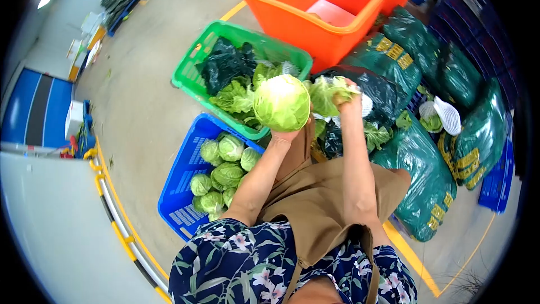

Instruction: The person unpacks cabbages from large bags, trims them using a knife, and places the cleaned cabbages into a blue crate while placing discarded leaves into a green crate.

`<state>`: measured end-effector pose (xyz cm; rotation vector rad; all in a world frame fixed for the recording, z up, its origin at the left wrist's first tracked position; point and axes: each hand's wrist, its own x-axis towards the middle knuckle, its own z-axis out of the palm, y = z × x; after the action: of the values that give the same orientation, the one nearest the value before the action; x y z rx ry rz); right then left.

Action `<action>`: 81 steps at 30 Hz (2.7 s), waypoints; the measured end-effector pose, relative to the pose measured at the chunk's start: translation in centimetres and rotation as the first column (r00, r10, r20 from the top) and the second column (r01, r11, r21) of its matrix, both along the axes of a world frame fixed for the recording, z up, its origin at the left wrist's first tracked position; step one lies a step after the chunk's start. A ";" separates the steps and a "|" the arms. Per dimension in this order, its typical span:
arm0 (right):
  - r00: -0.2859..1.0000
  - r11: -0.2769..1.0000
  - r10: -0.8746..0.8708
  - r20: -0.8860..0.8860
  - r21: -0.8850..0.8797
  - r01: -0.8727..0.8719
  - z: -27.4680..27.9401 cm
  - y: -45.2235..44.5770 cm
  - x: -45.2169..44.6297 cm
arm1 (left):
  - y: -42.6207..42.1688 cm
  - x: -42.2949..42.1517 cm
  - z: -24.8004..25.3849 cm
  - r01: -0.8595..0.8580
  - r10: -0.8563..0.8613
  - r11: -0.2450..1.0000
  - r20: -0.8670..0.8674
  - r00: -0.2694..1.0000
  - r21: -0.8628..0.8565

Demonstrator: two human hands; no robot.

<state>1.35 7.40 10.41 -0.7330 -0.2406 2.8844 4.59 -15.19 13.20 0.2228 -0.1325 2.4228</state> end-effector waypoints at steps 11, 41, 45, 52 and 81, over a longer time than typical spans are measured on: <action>0.960 0.872 0.229 0.164 0.403 -0.277 5.6 -12.2 -7.1 | -17.7 5.2 -4.2 -0.371 0.278 0.901 0.354 0.893 0.226; 0.606 0.371 -0.281 0.744 0.667 -0.646 -7.0 24.1 8.3 | 9.4 -5.8 -11.2 0.469 0.126 -0.393 0.459 0.879 -0.791; 0.611 0.442 -0.074 0.788 0.575 -0.689 -14.4 18.8 8.4 | 9.6 -5.6 -16.8 0.535 -0.054 -0.018 0.535 0.843 -0.845; 0.670 -0.176 -0.419 0.613 0.669 -0.722 -15.0 4.9 8.3 | 15.8 -1.8 -14.8 0.311 0.147 0.071 0.318 0.937 -0.948; 0.905 0.512 0.244 0.349 0.746 -0.426 3.0 -9.4 -1.4 | -17.1 -20.7 -4.2 -0.259 0.011 -0.825 -0.473 0.881 -0.503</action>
<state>0.00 -2.03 13.41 -0.8160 -1.7842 2.4952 -16.12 -32.29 8.96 -0.7087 2.8710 1.2589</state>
